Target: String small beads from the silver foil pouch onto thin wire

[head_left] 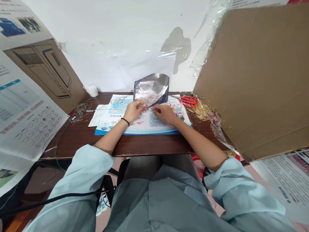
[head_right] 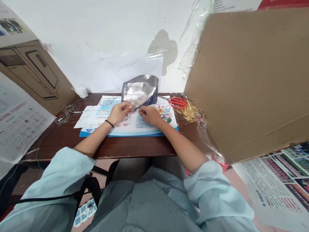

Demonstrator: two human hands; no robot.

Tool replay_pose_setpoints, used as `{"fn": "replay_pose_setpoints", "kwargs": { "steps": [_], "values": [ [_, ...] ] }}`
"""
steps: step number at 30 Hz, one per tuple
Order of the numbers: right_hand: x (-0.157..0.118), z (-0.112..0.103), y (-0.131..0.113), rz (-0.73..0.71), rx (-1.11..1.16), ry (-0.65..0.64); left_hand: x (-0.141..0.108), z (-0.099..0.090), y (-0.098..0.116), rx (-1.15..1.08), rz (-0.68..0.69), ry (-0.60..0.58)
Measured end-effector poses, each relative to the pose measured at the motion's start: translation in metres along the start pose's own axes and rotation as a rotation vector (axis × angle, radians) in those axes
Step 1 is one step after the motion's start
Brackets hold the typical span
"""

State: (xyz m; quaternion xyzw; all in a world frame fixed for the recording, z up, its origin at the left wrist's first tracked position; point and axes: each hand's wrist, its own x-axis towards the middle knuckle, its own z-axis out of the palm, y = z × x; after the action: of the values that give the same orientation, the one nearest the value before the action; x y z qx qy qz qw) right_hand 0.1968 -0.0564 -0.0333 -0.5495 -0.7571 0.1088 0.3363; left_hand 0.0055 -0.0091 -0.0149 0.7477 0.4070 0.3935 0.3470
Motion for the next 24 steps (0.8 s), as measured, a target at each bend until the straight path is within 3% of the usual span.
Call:
{"fn": "replay_pose_setpoints", "kwargs": {
  "steps": [6,11,15,21,24],
  "values": [
    [-0.001,0.0,-0.002,-0.029,-0.017,-0.025,0.0,-0.017,-0.002,0.454,0.299,-0.219],
    [-0.001,0.0,-0.004,-0.032,-0.009,-0.065,0.005,-0.022,-0.015,0.549,0.293,-0.315],
    [-0.001,0.0,-0.004,-0.054,0.002,-0.086,0.007,-0.025,-0.019,0.459,0.196,-0.307],
    [-0.001,0.001,-0.003,-0.07,0.021,-0.088,0.007,-0.032,-0.014,0.13,-0.1,-0.245],
    [-0.002,0.001,-0.004,-0.08,0.027,-0.095,0.01,-0.026,-0.008,-0.071,-0.099,-0.131]
  ]
}}
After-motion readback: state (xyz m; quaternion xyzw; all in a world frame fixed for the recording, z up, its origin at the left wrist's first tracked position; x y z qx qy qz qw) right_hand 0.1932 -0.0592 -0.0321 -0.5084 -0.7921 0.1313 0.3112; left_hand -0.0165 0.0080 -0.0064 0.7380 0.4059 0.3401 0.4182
